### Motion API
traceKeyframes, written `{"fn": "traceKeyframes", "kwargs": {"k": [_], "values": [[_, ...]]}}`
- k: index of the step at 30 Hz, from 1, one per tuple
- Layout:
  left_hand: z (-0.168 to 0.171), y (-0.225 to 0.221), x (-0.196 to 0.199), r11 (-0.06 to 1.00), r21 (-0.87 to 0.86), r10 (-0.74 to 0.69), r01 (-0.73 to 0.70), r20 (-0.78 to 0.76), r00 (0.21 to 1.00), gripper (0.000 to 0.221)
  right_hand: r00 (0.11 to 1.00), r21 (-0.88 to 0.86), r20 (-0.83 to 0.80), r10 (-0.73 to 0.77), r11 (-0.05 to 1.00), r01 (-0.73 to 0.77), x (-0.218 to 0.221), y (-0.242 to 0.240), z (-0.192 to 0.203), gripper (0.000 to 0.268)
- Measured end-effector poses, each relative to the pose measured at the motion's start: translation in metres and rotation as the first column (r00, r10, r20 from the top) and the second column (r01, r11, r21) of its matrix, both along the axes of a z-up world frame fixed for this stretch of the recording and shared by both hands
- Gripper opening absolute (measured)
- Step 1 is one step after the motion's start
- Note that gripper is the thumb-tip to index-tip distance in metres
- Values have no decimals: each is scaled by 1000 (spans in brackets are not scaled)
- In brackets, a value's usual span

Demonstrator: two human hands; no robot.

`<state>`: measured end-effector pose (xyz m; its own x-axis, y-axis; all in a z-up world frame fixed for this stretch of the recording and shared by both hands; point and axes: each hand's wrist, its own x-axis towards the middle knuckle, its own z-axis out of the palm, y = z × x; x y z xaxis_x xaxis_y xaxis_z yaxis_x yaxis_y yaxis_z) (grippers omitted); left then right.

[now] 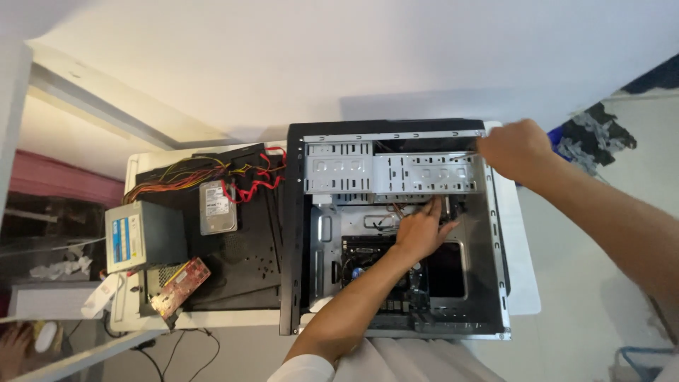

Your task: Assembling or repairing a desktop computer by installing components and securing them with screws.

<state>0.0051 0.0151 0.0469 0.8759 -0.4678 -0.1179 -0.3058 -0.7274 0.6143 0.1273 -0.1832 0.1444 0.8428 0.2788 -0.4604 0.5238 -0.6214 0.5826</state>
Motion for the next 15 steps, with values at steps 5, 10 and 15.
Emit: {"fn": "traceKeyframes", "kwargs": {"k": [5,10,15], "values": [[9,29,-8,1000,27,8,-6,-56,998,85,899,104,-152,-410,898,427,-41,-6,22,53],[42,82,-38,954,-282,143,-100,136,980,36,901,673,313,-301,739,13,-128,-91,-104,47],[51,190,-82,808,-513,351,-288,28,936,30,834,894,5,-552,376,244,-189,-85,-143,49]]}}
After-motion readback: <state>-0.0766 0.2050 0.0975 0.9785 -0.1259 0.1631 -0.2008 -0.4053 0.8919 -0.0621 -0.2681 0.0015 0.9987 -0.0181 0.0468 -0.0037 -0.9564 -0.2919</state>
